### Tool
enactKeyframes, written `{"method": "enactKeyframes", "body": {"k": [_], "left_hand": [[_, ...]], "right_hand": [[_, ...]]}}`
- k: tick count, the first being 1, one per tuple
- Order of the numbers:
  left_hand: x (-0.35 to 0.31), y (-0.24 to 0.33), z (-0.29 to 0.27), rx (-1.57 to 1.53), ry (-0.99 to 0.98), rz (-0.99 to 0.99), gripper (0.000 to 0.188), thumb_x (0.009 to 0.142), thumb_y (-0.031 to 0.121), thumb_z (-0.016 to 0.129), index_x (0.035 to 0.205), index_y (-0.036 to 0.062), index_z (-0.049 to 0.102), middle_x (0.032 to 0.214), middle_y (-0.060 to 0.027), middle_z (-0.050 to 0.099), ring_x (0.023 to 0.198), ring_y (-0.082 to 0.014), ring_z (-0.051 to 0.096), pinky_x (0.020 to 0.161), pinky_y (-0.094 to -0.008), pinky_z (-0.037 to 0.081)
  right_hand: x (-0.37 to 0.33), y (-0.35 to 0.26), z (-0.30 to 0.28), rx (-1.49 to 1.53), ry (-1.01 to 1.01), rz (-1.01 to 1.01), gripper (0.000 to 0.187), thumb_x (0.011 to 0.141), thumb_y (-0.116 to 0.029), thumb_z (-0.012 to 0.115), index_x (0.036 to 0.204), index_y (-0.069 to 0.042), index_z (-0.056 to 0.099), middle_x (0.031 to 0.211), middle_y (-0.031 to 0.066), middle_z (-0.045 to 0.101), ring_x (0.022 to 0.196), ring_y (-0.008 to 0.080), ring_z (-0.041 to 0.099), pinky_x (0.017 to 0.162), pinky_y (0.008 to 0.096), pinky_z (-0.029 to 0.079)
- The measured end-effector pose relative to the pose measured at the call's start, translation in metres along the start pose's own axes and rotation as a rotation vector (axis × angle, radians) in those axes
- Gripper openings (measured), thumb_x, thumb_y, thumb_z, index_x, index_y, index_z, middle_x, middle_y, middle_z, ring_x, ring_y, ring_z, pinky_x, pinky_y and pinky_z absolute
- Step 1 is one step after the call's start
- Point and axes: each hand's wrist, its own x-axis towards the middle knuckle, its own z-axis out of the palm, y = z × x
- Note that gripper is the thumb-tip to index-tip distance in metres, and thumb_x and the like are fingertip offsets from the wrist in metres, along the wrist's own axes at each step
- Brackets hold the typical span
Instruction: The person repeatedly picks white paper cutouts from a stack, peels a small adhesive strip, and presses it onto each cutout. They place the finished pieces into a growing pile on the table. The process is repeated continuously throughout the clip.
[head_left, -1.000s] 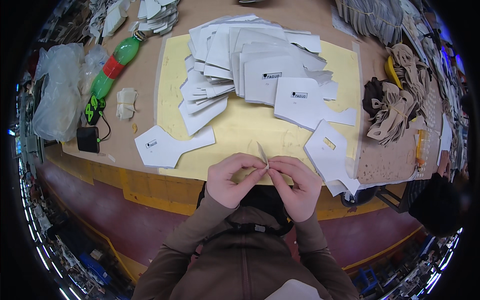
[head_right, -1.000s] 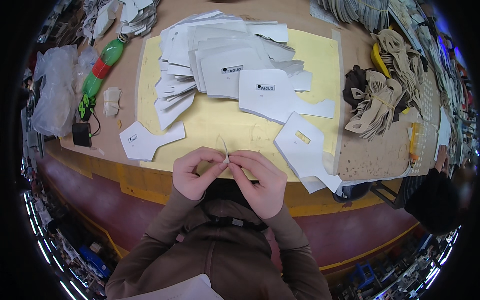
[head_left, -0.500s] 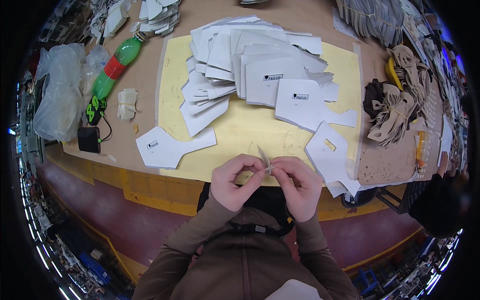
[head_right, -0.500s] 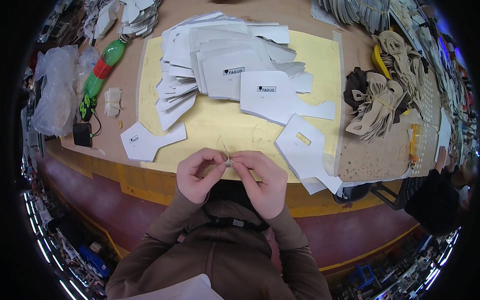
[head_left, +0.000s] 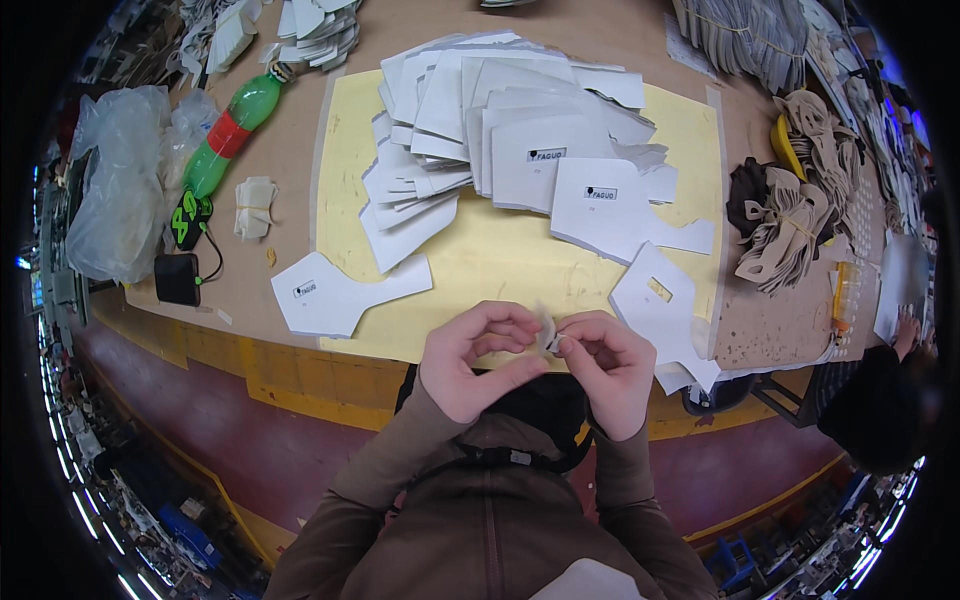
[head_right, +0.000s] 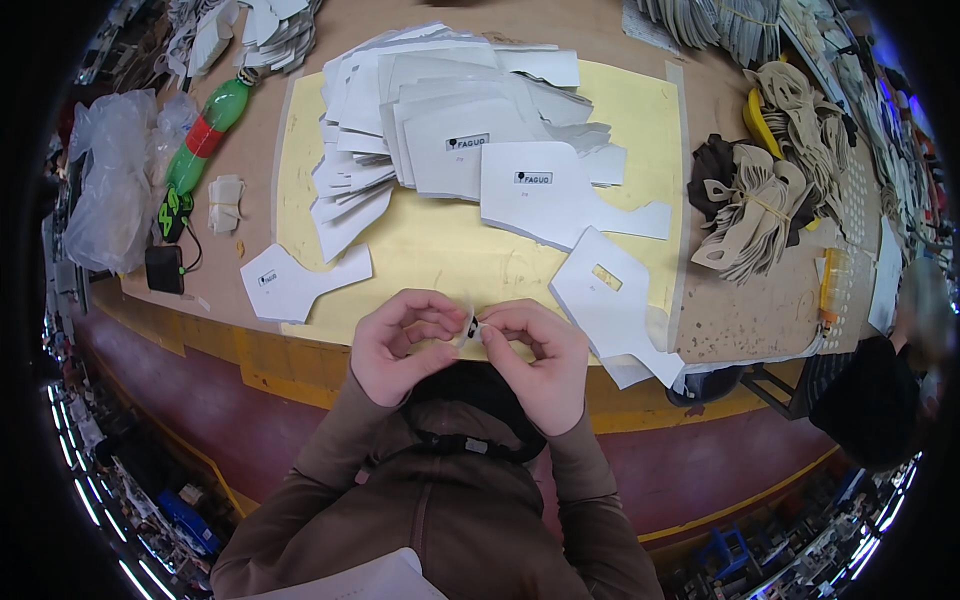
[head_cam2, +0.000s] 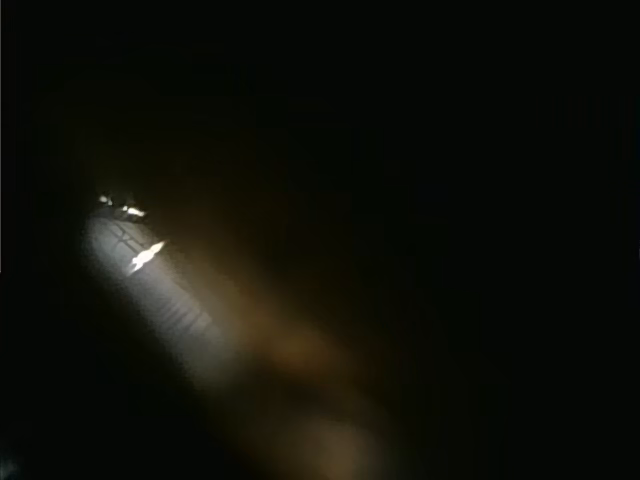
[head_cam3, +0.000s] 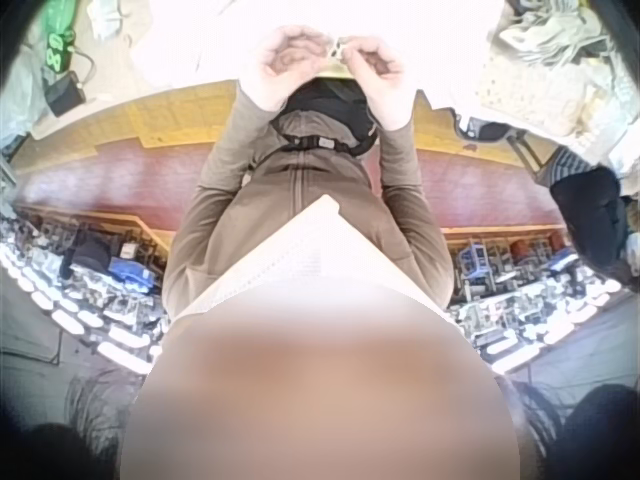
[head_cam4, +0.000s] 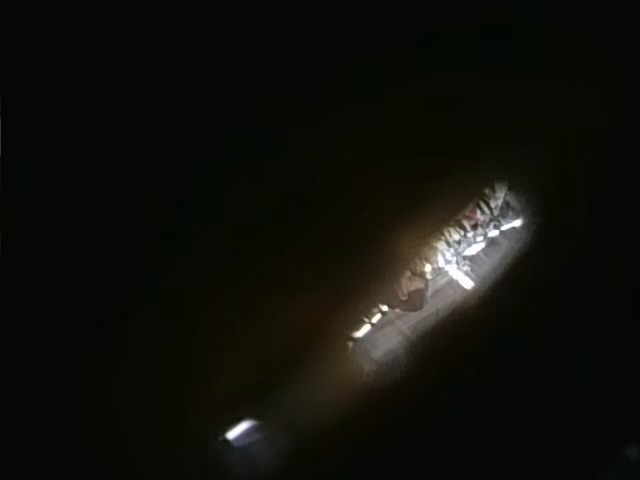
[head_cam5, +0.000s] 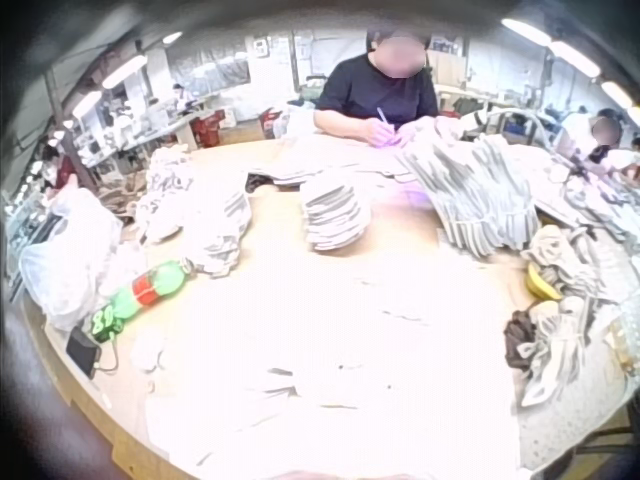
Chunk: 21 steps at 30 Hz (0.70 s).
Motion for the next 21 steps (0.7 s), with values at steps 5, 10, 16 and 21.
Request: {"method": "enactKeyframes", "body": {"k": [5, 10, 16, 21], "left_hand": [[0.0, 0.004, 0.001, 0.187, 0.075, 0.004, 0.018, 0.091, 0.004, 0.075, 0.106, -0.0054, 0.07, 0.098, -0.0128, 0.074, 0.09, -0.0139, 0.073, 0.082, -0.0267, 0.059], [0.001, -0.003, -0.003, -0.109, 0.13, -0.105, 0.015, 0.091, 0.0, 0.074, 0.103, -0.0081, 0.072, 0.093, -0.0146, 0.076, 0.085, -0.0159, 0.075, 0.077, -0.0263, 0.061], [0.0, 0.001, -0.007, -0.036, 0.125, -0.188, 0.015, 0.091, 0.0, 0.074, 0.103, -0.0088, 0.073, 0.091, -0.0141, 0.076, 0.085, -0.016, 0.074, 0.077, -0.0252, 0.06], [-0.001, 0.008, -0.006, 0.141, 0.16, -0.034, 0.01, 0.09, 0.0, 0.074, 0.098, -0.0064, 0.073, 0.093, -0.0128, 0.076, 0.083, -0.0147, 0.074, 0.076, -0.0258, 0.06]], "right_hand": [[0.001, -0.001, 0.0, -0.129, -0.059, -0.028, 0.007, 0.088, 0.006, 0.068, 0.096, 0.007, 0.07, 0.101, 0.0129, 0.072, 0.089, 0.0154, 0.069, 0.081, 0.0268, 0.056], [-0.001, -0.004, 0.004, 0.012, 0.045, 0.033, 0.006, 0.089, 0.009, 0.067, 0.094, 0.01, 0.069, 0.096, 0.0137, 0.071, 0.082, 0.0157, 0.069, 0.075, 0.0262, 0.057], [-0.003, -0.01, 0.006, -0.03, 0.061, 0.078, 0.006, 0.089, 0.01, 0.066, 0.093, 0.011, 0.069, 0.093, 0.0134, 0.07, 0.08, 0.0162, 0.07, 0.073, 0.0257, 0.058], [-0.002, -0.013, 0.004, 0.02, -0.062, 0.098, 0.01, 0.089, 0.008, 0.067, 0.098, 0.008, 0.069, 0.096, 0.0116, 0.07, 0.084, 0.0155, 0.07, 0.077, 0.027, 0.058]]}}
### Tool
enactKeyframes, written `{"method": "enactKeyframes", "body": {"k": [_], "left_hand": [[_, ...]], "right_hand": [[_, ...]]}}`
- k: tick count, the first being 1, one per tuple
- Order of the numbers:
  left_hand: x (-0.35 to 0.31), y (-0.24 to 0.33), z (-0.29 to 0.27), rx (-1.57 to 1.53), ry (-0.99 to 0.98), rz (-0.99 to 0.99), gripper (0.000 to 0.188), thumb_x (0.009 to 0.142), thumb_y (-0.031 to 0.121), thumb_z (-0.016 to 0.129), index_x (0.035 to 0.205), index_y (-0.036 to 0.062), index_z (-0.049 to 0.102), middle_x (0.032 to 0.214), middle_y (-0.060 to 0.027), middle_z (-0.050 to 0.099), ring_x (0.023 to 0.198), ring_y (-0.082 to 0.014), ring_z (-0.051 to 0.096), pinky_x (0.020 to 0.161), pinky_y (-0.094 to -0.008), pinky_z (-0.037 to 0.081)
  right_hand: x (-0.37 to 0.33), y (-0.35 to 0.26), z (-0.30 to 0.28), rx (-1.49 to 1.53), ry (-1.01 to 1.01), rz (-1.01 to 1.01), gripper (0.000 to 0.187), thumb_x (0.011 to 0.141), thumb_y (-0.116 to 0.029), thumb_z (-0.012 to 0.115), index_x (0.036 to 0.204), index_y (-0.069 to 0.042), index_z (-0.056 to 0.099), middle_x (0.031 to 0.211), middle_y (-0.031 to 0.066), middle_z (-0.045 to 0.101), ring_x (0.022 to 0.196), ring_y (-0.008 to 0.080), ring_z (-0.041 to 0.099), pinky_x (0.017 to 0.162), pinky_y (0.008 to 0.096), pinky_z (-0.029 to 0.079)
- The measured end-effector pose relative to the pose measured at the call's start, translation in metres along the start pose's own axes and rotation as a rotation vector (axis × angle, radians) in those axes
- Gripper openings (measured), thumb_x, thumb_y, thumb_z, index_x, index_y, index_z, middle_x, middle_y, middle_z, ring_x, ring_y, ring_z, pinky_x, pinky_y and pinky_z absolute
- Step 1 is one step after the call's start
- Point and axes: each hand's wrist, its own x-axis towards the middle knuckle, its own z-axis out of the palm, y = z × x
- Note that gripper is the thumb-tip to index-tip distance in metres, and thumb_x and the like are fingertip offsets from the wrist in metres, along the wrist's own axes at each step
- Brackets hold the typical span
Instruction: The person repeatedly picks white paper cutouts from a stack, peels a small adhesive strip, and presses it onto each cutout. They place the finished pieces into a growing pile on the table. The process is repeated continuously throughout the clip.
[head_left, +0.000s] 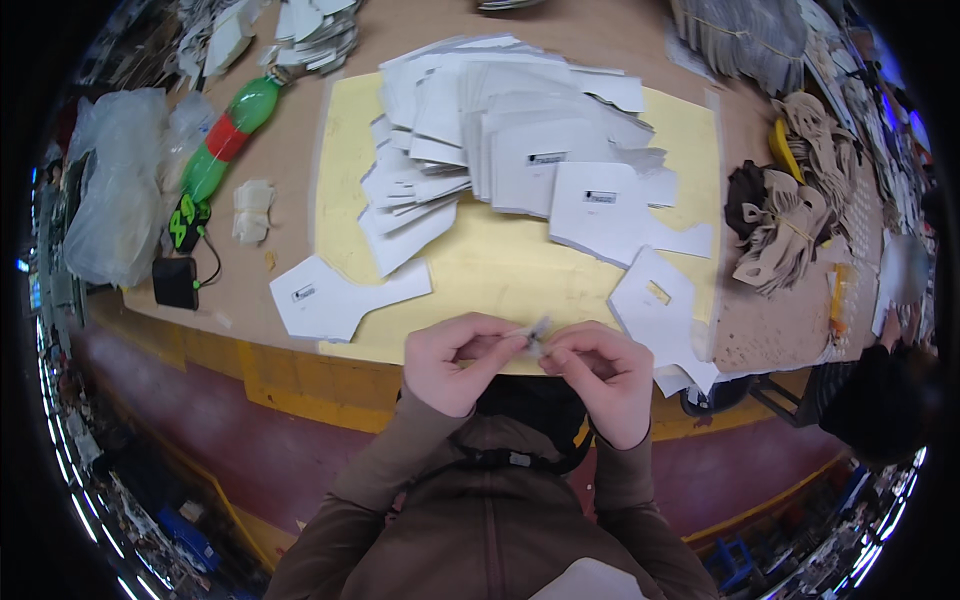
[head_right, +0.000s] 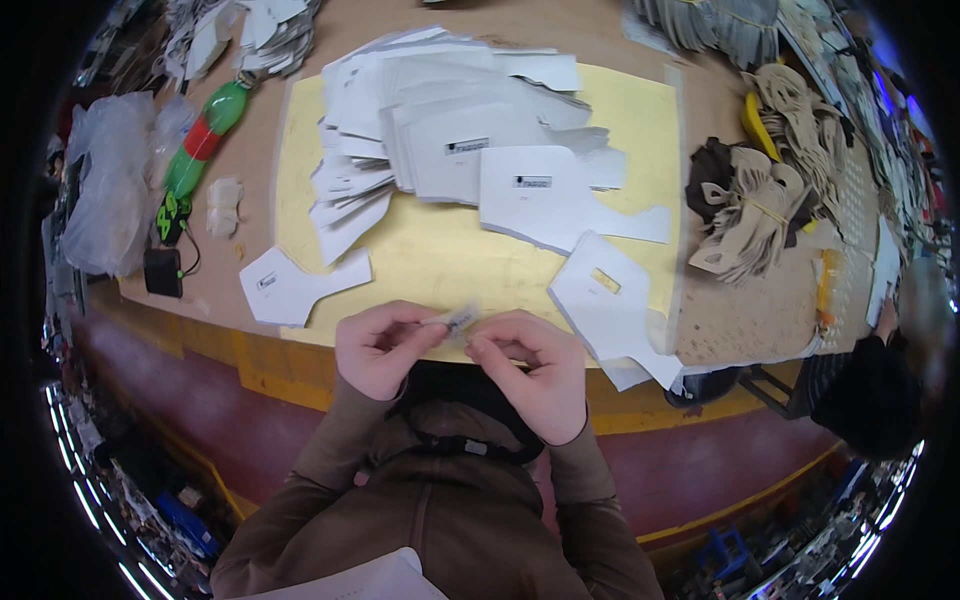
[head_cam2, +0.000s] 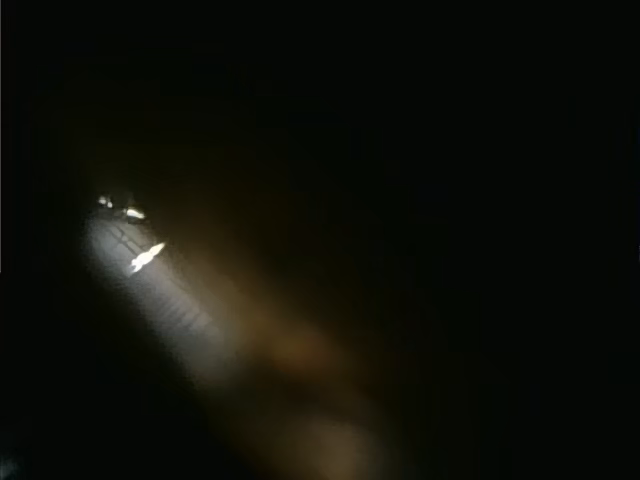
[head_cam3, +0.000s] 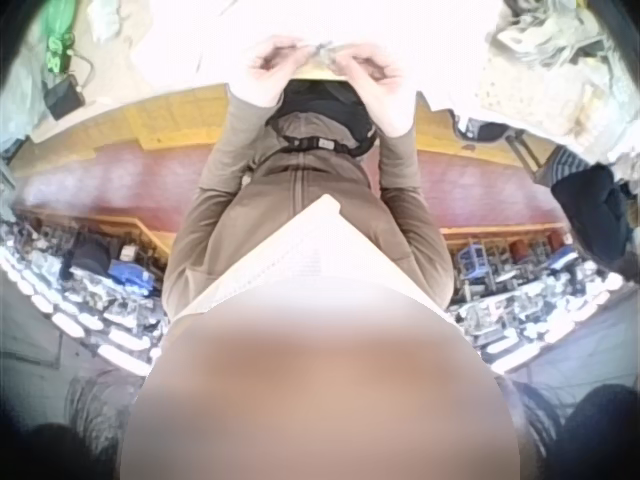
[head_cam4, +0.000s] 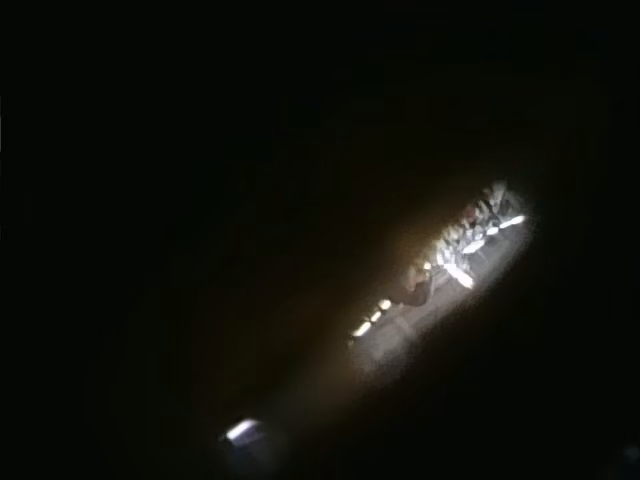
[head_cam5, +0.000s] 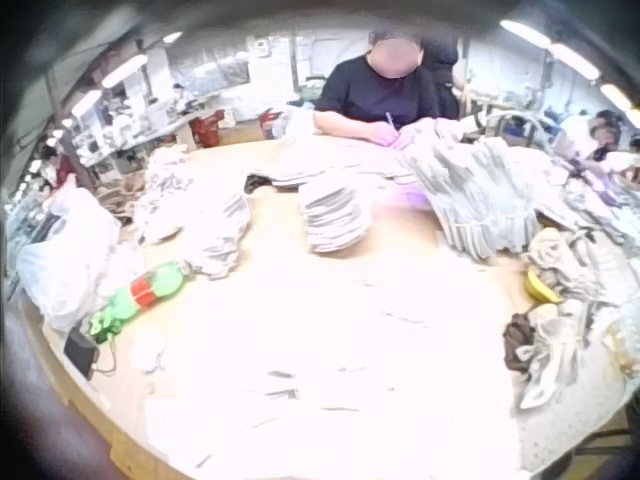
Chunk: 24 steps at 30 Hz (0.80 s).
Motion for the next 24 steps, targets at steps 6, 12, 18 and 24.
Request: {"method": "enactKeyframes", "body": {"k": [6, 12, 18, 24], "left_hand": [[0.003, 0.005, 0.002, 0.285, -0.1, 0.37, 0.013, 0.086, -0.008, 0.07, 0.098, -0.0041, 0.073, 0.094, -0.0121, 0.075, 0.086, -0.0163, 0.073, 0.08, -0.0269, 0.059], [0.0, 0.005, 0.004, 0.02, -0.108, 0.202, 0.009, 0.086, -0.007, 0.07, 0.095, -0.0061, 0.073, 0.094, -0.0136, 0.072, 0.092, -0.0173, 0.071, 0.076, -0.0251, 0.056], [-0.003, 0.003, 0.004, 0.045, 0.01, 0.032, 0.008, 0.088, -0.002, 0.074, 0.093, -0.0074, 0.074, 0.081, -0.0093, 0.073, 0.075, -0.0114, 0.069, 0.068, -0.0223, 0.054], [-0.001, 0.0, 0.015, -0.074, 0.077, 0.0, 0.008, 0.089, -0.002, 0.074, 0.094, -0.0076, 0.075, 0.082, -0.0095, 0.075, 0.074, -0.0108, 0.07, 0.07, -0.0228, 0.057]], "right_hand": [[0.002, -0.004, -0.007, -0.31, -0.184, -0.134, 0.011, 0.092, -0.006, 0.071, 0.097, 0.002, 0.065, 0.09, 0.0084, 0.068, 0.076, 0.0142, 0.066, 0.069, 0.027, 0.052], [0.007, -0.002, -0.006, -0.412, -0.146, -0.333, 0.006, 0.094, -0.005, 0.068, 0.091, 0.0, 0.065, 0.079, 0.0091, 0.063, 0.066, 0.0228, 0.059, 0.06, 0.0313, 0.045], [0.001, 0.0, 0.001, -0.43, -0.106, -0.375, 0.005, 0.092, -0.003, 0.068, 0.089, 0.001, 0.066, 0.078, 0.0091, 0.063, 0.064, 0.0219, 0.058, 0.06, 0.0319, 0.045], [0.0, -0.004, 0.002, -0.413, -0.028, -0.299, 0.008, 0.092, -0.002, 0.068, 0.085, 0.003, 0.067, 0.073, 0.0097, 0.063, 0.063, 0.0203, 0.058, 0.059, 0.0311, 0.044]]}}
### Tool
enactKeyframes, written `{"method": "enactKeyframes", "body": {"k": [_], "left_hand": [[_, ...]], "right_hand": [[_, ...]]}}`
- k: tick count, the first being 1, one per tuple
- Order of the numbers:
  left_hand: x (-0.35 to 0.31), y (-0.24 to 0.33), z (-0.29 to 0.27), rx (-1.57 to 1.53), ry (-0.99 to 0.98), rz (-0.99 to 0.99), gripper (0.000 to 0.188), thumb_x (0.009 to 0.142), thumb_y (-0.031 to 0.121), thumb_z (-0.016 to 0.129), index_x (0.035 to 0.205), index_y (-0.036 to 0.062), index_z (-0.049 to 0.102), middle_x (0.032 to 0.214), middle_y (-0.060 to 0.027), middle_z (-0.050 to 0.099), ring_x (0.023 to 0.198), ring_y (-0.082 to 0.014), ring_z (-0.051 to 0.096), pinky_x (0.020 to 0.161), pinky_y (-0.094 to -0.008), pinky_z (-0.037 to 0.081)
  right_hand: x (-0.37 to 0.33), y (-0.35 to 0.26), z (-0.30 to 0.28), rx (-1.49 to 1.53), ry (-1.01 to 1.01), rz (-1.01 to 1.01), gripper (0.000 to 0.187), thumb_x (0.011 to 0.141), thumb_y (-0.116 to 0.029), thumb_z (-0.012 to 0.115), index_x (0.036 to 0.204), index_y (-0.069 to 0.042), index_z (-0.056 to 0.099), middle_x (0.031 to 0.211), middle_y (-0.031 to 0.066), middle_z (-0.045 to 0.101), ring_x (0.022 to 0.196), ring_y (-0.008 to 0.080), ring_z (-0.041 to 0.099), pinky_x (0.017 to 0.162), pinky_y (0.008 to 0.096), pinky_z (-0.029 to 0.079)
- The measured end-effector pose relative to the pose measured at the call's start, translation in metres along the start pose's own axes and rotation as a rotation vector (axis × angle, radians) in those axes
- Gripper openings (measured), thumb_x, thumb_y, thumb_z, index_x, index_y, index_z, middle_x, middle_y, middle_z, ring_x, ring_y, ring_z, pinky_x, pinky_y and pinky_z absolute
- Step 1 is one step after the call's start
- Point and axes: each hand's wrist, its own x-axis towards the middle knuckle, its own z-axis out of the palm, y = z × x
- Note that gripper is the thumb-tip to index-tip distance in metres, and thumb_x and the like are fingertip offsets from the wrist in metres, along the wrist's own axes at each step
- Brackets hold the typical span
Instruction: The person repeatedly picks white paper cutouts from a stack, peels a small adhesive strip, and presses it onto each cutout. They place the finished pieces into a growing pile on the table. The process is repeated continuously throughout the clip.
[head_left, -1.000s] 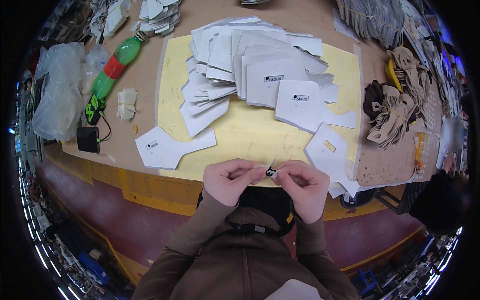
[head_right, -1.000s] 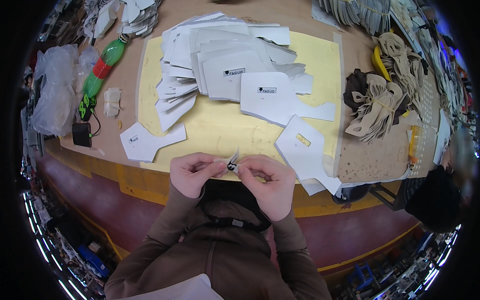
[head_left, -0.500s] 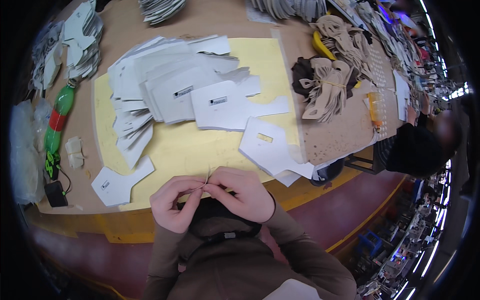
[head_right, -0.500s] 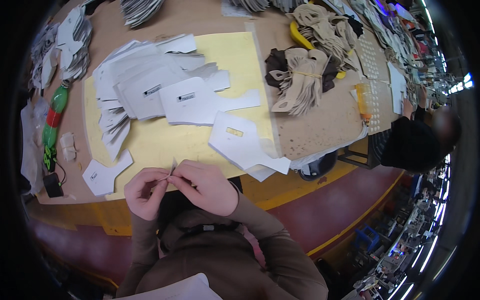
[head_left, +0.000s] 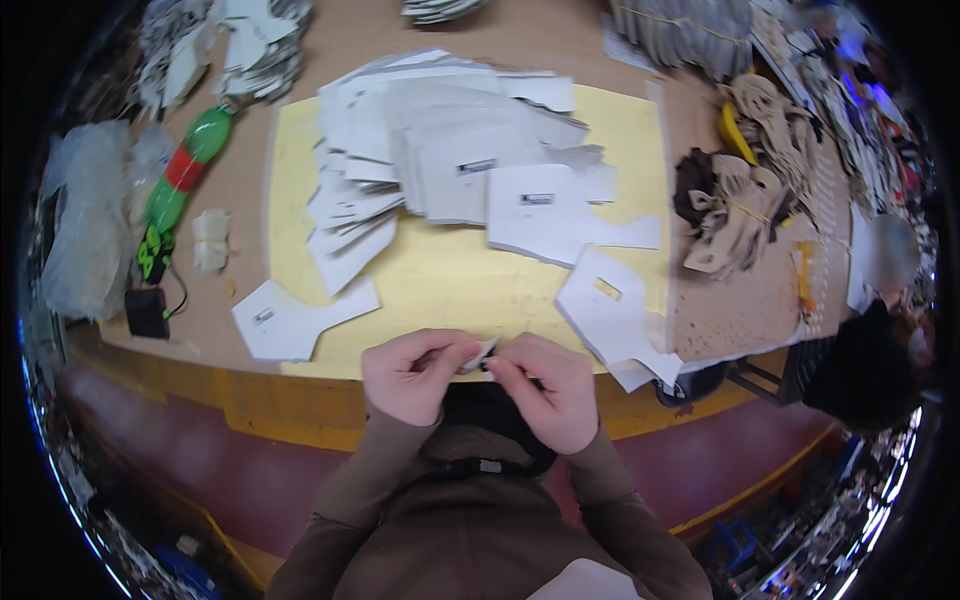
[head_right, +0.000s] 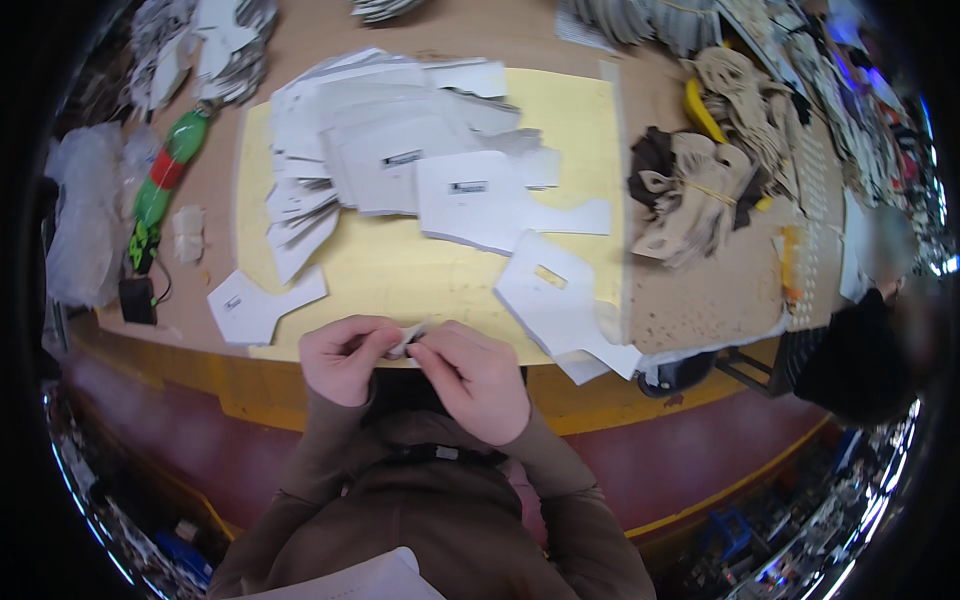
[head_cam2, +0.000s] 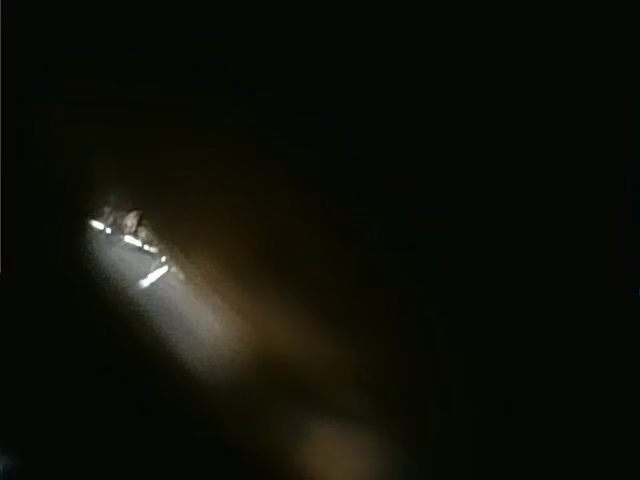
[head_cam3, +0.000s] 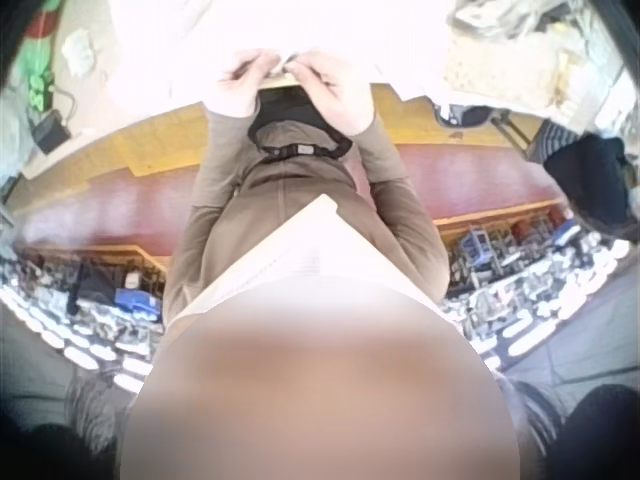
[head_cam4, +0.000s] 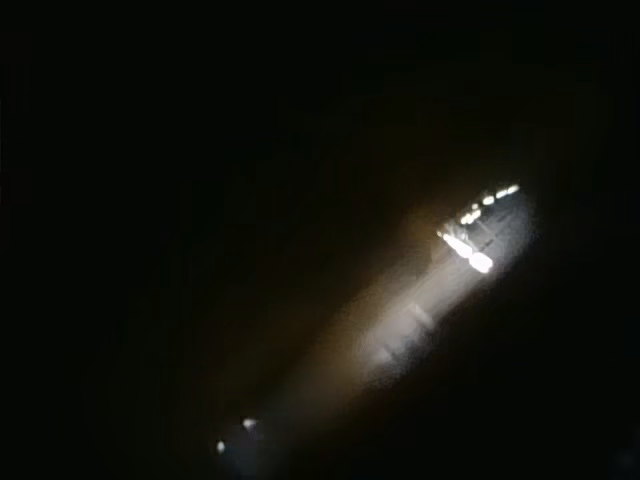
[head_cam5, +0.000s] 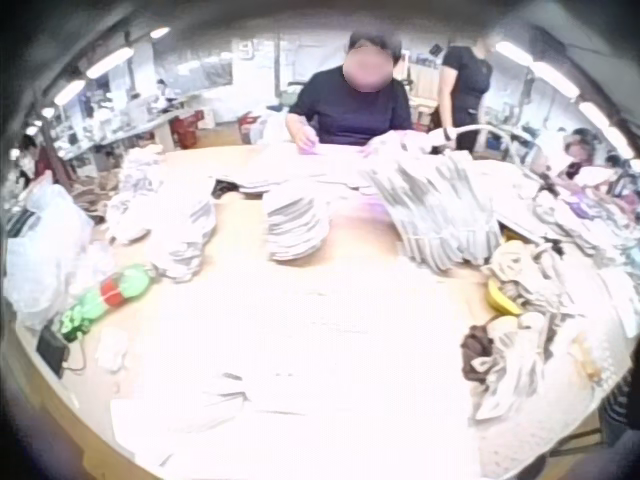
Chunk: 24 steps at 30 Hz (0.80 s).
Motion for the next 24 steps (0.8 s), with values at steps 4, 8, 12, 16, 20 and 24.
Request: {"method": "enactKeyframes", "body": {"k": [4, 8, 12, 16, 20, 24], "left_hand": [[0.001, -0.001, 0.002, 0.013, 0.014, -0.004, 0.009, 0.09, 0.0, 0.074, 0.095, -0.0065, 0.075, 0.083, -0.0096, 0.075, 0.075, -0.0113, 0.07, 0.07, -0.0234, 0.057], [0.001, 0.0, 0.002, 0.038, 0.046, 0.003, 0.01, 0.09, 0.003, 0.075, 0.096, -0.0054, 0.076, 0.082, -0.0096, 0.075, 0.073, -0.0109, 0.07, 0.068, -0.0233, 0.056], [0.001, 0.001, 0.001, 0.075, 0.064, 0.019, 0.011, 0.09, 0.005, 0.076, 0.095, -0.0051, 0.076, 0.082, -0.0095, 0.075, 0.072, -0.0103, 0.069, 0.067, -0.0232, 0.055], [0.0, 0.002, 0.002, 0.104, 0.077, 0.042, 0.011, 0.091, 0.005, 0.075, 0.094, -0.0049, 0.076, 0.082, -0.0096, 0.075, 0.073, -0.01, 0.069, 0.067, -0.0231, 0.055], [0.006, -0.002, -0.007, -0.034, -0.042, -0.02, 0.014, 0.094, 0.007, 0.072, 0.1, -0.0053, 0.073, 0.086, -0.0099, 0.075, 0.075, -0.0117, 0.07, 0.068, -0.0233, 0.056], [0.021, -0.012, -0.029, -0.389, -0.261, -0.244, 0.019, 0.098, 0.011, 0.068, 0.11, -0.0046, 0.068, 0.095, -0.0106, 0.074, 0.08, -0.014, 0.071, 0.071, -0.0243, 0.06]], "right_hand": [[0.0, -0.004, -0.001, -0.066, 0.0, 0.03, 0.01, 0.092, -0.002, 0.067, 0.084, 0.003, 0.066, 0.071, 0.0094, 0.061, 0.062, 0.0201, 0.057, 0.058, 0.0306, 0.043], [0.0, -0.006, 0.0, -0.092, 0.016, 0.021, 0.011, 0.092, -0.004, 0.068, 0.084, 0.003, 0.066, 0.07, 0.0093, 0.06, 0.061, 0.0191, 0.055, 0.057, 0.0306, 0.041], [-0.001, -0.007, 0.0, -0.088, 0.013, 0.036, 0.012, 0.092, -0.004, 0.068, 0.084, 0.003, 0.066, 0.069, 0.0094, 0.06, 0.06, 0.0191, 0.055, 0.057, 0.0304, 0.041], [-0.002, -0.007, 0.0, -0.089, 0.026, 0.046, 0.012, 0.093, -0.004, 0.067, 0.083, 0.003, 0.066, 0.069, 0.0089, 0.06, 0.06, 0.0186, 0.055, 0.057, 0.0299, 0.042], [-0.004, -0.003, -0.008, -0.007, -0.071, 0.132, 0.009, 0.093, -0.005, 0.066, 0.09, 0.003, 0.067, 0.079, 0.007, 0.064, 0.067, 0.0151, 0.057, 0.064, 0.0275, 0.045], [-0.004, 0.008, -0.011, 0.244, 0.07, 0.109, 0.016, 0.092, -0.007, 0.068, 0.102, 0.005, 0.066, 0.093, 0.0056, 0.063, 0.081, 0.0125, 0.057, 0.075, 0.0262, 0.046]]}}
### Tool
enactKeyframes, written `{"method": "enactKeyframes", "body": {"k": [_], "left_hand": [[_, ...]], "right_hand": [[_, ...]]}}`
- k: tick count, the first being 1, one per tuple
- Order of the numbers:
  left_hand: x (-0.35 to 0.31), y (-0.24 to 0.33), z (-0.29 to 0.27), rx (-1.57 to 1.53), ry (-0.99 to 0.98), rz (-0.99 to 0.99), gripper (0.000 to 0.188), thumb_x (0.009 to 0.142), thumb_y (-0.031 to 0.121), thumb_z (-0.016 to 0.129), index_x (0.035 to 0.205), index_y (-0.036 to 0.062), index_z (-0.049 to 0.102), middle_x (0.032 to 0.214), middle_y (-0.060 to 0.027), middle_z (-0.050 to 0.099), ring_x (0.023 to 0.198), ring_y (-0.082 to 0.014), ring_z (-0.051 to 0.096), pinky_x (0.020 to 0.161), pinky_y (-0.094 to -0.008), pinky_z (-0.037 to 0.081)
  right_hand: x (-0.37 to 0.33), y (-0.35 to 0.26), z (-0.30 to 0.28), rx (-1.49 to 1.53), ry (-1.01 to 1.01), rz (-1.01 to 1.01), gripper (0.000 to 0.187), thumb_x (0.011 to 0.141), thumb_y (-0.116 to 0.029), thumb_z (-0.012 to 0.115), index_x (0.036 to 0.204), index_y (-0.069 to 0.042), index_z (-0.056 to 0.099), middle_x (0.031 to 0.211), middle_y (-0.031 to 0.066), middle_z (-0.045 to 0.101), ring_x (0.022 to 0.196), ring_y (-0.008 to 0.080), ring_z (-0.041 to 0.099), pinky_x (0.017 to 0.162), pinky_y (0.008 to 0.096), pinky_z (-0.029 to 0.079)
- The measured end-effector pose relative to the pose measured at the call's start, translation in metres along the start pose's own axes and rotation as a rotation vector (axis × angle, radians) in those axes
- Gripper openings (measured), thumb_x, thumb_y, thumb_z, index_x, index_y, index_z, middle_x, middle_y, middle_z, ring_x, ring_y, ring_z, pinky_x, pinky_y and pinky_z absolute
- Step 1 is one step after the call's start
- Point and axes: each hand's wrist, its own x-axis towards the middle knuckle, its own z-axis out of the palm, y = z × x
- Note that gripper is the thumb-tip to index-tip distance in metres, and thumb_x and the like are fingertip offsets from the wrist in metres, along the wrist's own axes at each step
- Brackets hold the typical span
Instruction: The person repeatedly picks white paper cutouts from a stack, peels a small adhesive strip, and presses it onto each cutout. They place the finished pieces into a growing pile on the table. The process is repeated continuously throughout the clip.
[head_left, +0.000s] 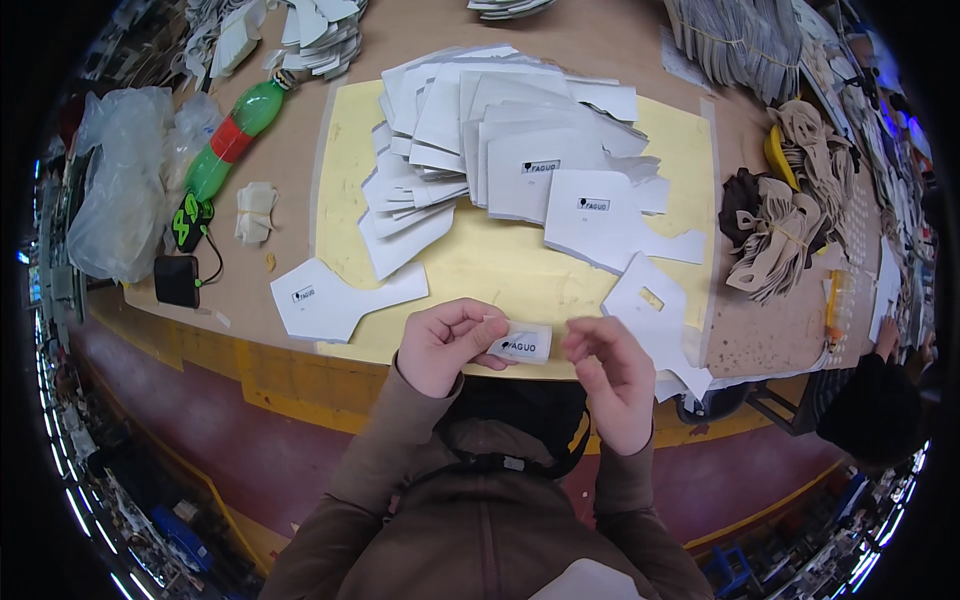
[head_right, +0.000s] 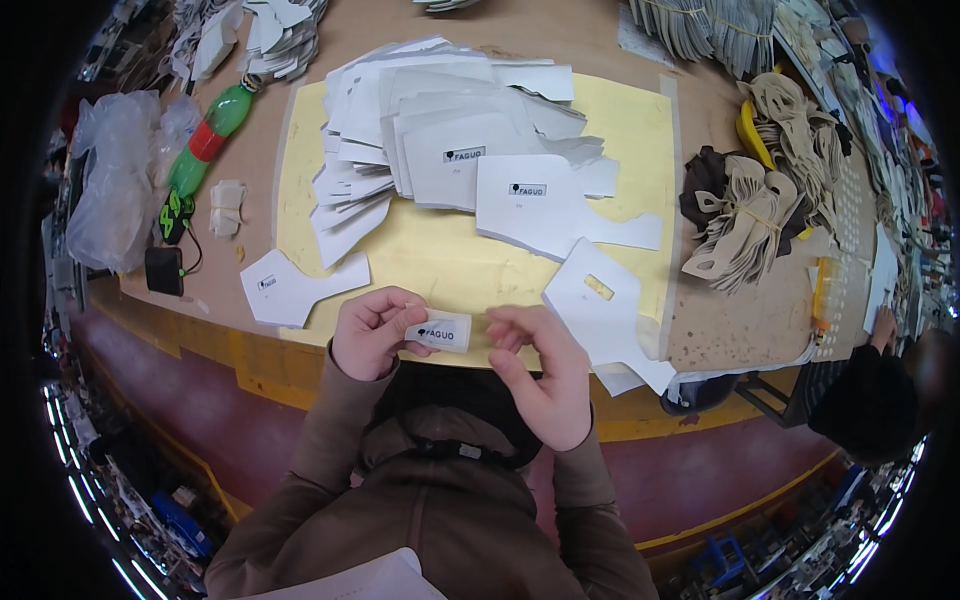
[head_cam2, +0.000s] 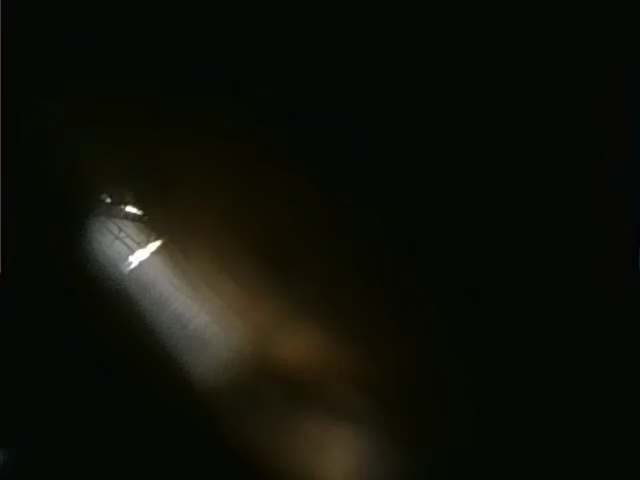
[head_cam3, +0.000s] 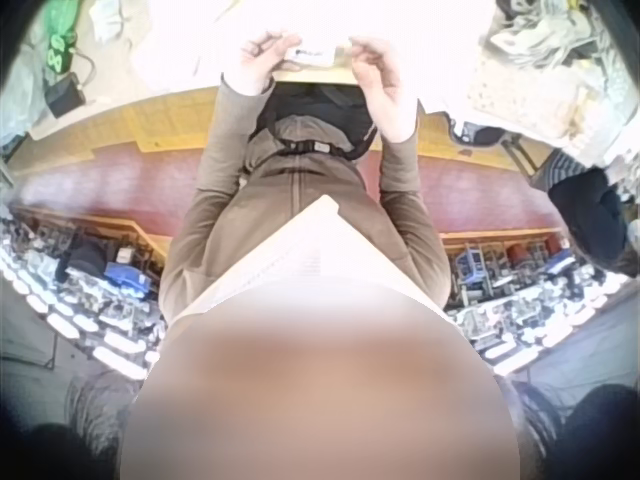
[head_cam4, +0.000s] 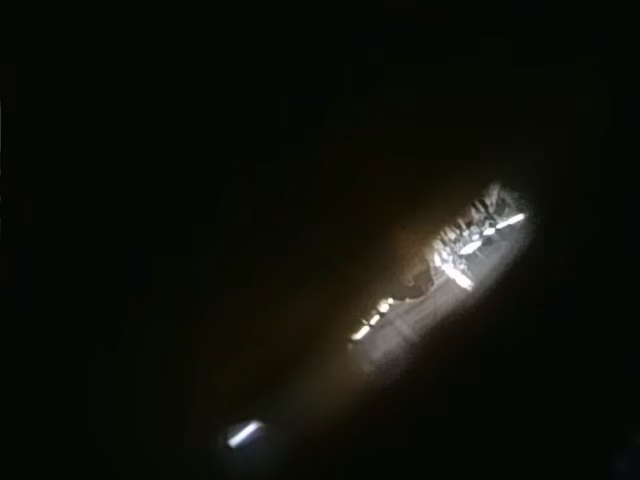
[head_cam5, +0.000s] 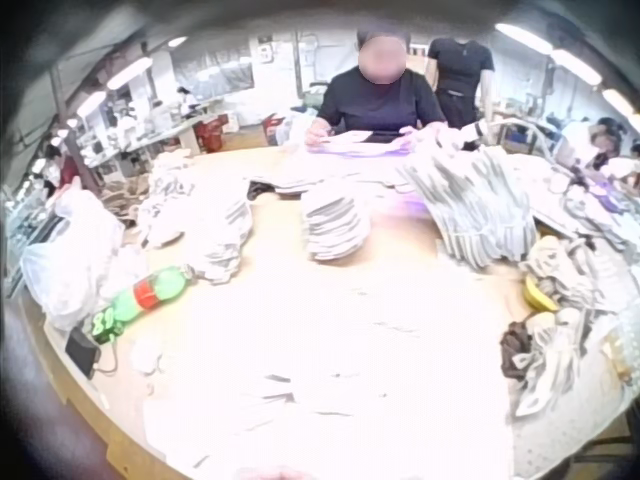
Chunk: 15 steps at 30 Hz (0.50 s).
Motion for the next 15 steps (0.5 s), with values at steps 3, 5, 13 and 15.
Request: {"method": "enactKeyframes", "body": {"k": [3, 5, 13, 15], "left_hand": [[0.001, -0.008, -0.005, -0.052, -0.039, -0.091, 0.021, 0.099, 0.013, 0.068, 0.113, -0.0033, 0.067, 0.1, -0.0114, 0.073, 0.085, -0.0144, 0.072, 0.071, -0.0249, 0.061], [0.0, -0.013, -0.003, -0.002, -0.04, -0.103, 0.019, 0.1, 0.011, 0.066, 0.113, -0.003, 0.065, 0.1, -0.0113, 0.073, 0.09, -0.0147, 0.071, 0.076, -0.0257, 0.061], [-0.01, -0.013, 0.01, 0.043, -0.071, 0.247, 0.015, 0.099, 0.001, 0.061, 0.113, -0.0002, 0.055, 0.123, -0.0165, 0.062, 0.107, -0.0174, 0.066, 0.094, -0.0306, 0.054], [-0.011, -0.01, 0.009, 0.136, -0.131, 0.273, 0.018, 0.097, 0.0, 0.063, 0.113, -0.0017, 0.056, 0.126, -0.0197, 0.059, 0.106, -0.0188, 0.065, 0.088, -0.0311, 0.055]], "right_hand": [[-0.001, 0.006, 0.0, 0.066, 0.02, 0.044, 0.019, 0.092, -0.008, 0.07, 0.105, 0.006, 0.065, 0.095, 0.0051, 0.062, 0.085, 0.0117, 0.056, 0.078, 0.0257, 0.046], [-0.002, 0.009, 0.0, 0.006, -0.055, 0.066, 0.014, 0.092, -0.006, 0.069, 0.1, 0.005, 0.065, 0.09, 0.0036, 0.061, 0.083, 0.0105, 0.056, 0.077, 0.0248, 0.046], [-0.003, 0.014, 0.005, 0.07, 0.05, 0.207, 0.012, 0.091, -0.007, 0.074, 0.088, 0.002, 0.065, 0.078, 0.0027, 0.062, 0.075, 0.0091, 0.055, 0.072, 0.0244, 0.046], [-0.003, 0.015, 0.005, 0.085, 0.054, 0.207, 0.012, 0.091, -0.007, 0.074, 0.089, 0.002, 0.065, 0.079, 0.0027, 0.062, 0.075, 0.0087, 0.055, 0.071, 0.0242, 0.045]]}}
